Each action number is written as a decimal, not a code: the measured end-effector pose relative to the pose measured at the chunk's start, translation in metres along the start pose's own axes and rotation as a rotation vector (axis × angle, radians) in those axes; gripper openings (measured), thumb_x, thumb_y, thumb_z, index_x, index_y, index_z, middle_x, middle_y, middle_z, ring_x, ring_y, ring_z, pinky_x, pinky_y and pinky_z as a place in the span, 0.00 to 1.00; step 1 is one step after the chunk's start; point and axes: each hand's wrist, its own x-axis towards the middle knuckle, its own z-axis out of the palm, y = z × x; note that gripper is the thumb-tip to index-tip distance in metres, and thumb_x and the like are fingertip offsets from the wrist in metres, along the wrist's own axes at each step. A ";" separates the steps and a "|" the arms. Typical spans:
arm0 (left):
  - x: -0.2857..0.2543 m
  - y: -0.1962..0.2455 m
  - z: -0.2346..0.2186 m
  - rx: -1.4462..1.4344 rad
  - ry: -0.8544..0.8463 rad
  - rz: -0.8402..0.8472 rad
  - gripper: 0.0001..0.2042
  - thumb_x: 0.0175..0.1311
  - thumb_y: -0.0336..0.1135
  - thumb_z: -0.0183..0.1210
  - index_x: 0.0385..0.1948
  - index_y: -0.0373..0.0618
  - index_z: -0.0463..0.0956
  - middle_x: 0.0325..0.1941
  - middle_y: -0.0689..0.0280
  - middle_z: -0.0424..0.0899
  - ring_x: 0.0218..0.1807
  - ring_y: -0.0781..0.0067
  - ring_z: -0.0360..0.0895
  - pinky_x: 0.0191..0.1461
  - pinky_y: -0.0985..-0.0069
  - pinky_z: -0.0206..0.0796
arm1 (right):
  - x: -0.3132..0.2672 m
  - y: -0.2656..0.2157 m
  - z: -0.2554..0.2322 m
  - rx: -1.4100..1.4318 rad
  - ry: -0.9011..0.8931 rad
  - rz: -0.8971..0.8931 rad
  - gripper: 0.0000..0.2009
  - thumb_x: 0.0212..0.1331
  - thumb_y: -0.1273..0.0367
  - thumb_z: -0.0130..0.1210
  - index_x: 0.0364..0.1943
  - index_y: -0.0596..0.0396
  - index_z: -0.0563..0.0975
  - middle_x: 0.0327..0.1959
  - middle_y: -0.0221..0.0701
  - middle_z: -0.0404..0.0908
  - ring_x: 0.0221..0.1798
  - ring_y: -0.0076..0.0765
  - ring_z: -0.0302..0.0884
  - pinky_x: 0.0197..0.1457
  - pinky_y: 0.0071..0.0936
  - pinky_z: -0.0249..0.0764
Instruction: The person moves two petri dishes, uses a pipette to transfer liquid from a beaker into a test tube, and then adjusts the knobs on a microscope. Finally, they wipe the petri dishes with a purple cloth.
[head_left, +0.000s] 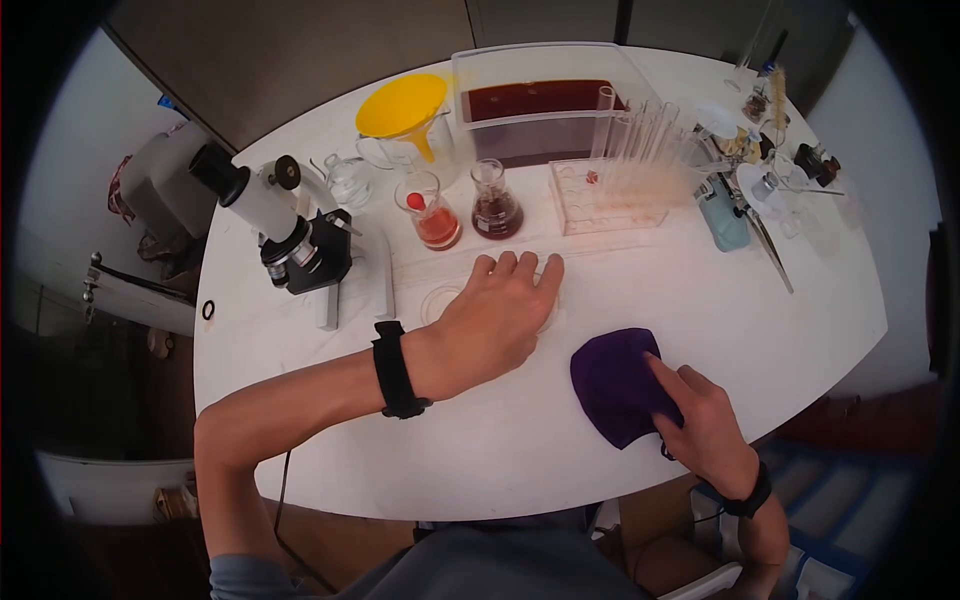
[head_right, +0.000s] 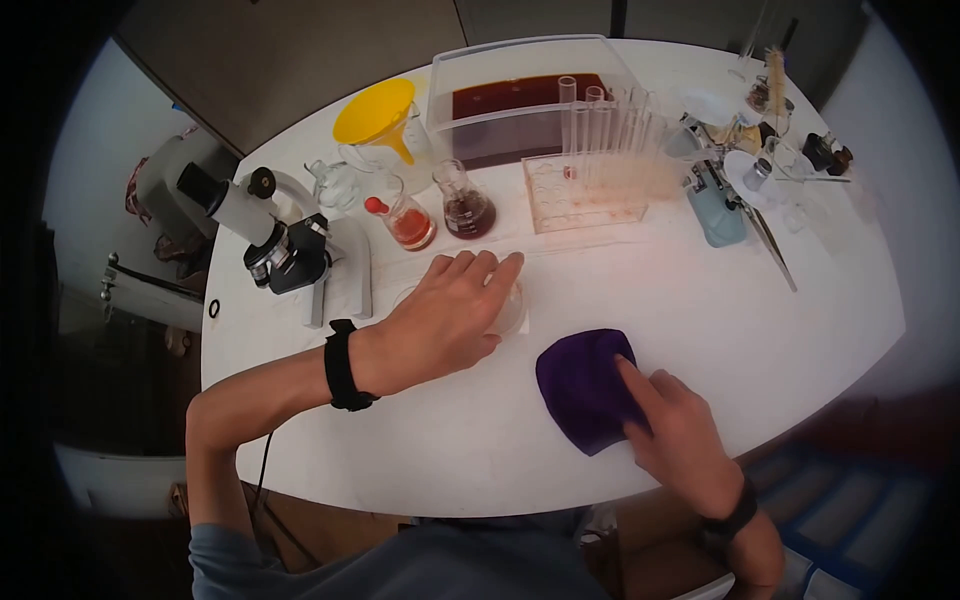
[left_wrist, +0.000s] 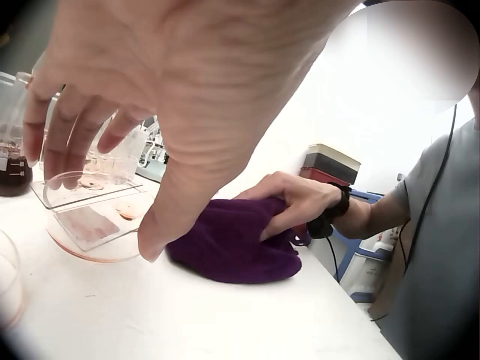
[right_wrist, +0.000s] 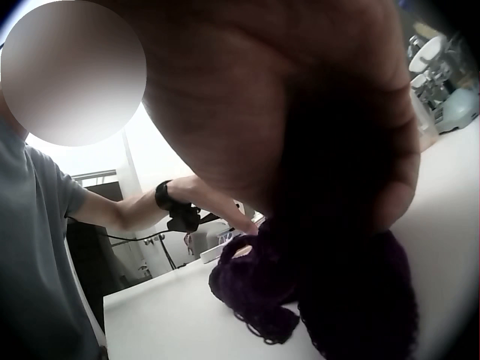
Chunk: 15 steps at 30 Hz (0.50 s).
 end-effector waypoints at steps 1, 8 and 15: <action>0.005 -0.001 0.001 -0.003 -0.014 -0.025 0.39 0.51 0.29 0.72 0.67 0.29 0.62 0.54 0.49 0.76 0.57 0.49 0.75 0.64 0.58 0.66 | -0.003 0.002 0.000 0.005 0.014 0.014 0.39 0.43 0.80 0.66 0.68 0.56 0.72 0.33 0.43 0.73 0.35 0.55 0.76 0.39 0.46 0.76; 0.000 -0.006 0.002 -0.135 0.010 -0.057 0.42 0.53 0.36 0.75 0.69 0.32 0.61 0.57 0.50 0.77 0.61 0.48 0.74 0.68 0.57 0.65 | -0.003 0.007 0.003 -0.007 0.011 -0.053 0.39 0.44 0.78 0.67 0.68 0.55 0.71 0.36 0.42 0.72 0.37 0.53 0.76 0.38 0.45 0.76; -0.084 0.015 -0.031 -0.477 0.031 -0.079 0.39 0.57 0.36 0.74 0.70 0.40 0.64 0.67 0.47 0.71 0.70 0.45 0.69 0.70 0.57 0.67 | 0.002 -0.018 0.013 0.002 -0.147 -0.219 0.39 0.46 0.73 0.69 0.69 0.57 0.69 0.40 0.42 0.73 0.41 0.50 0.76 0.43 0.42 0.78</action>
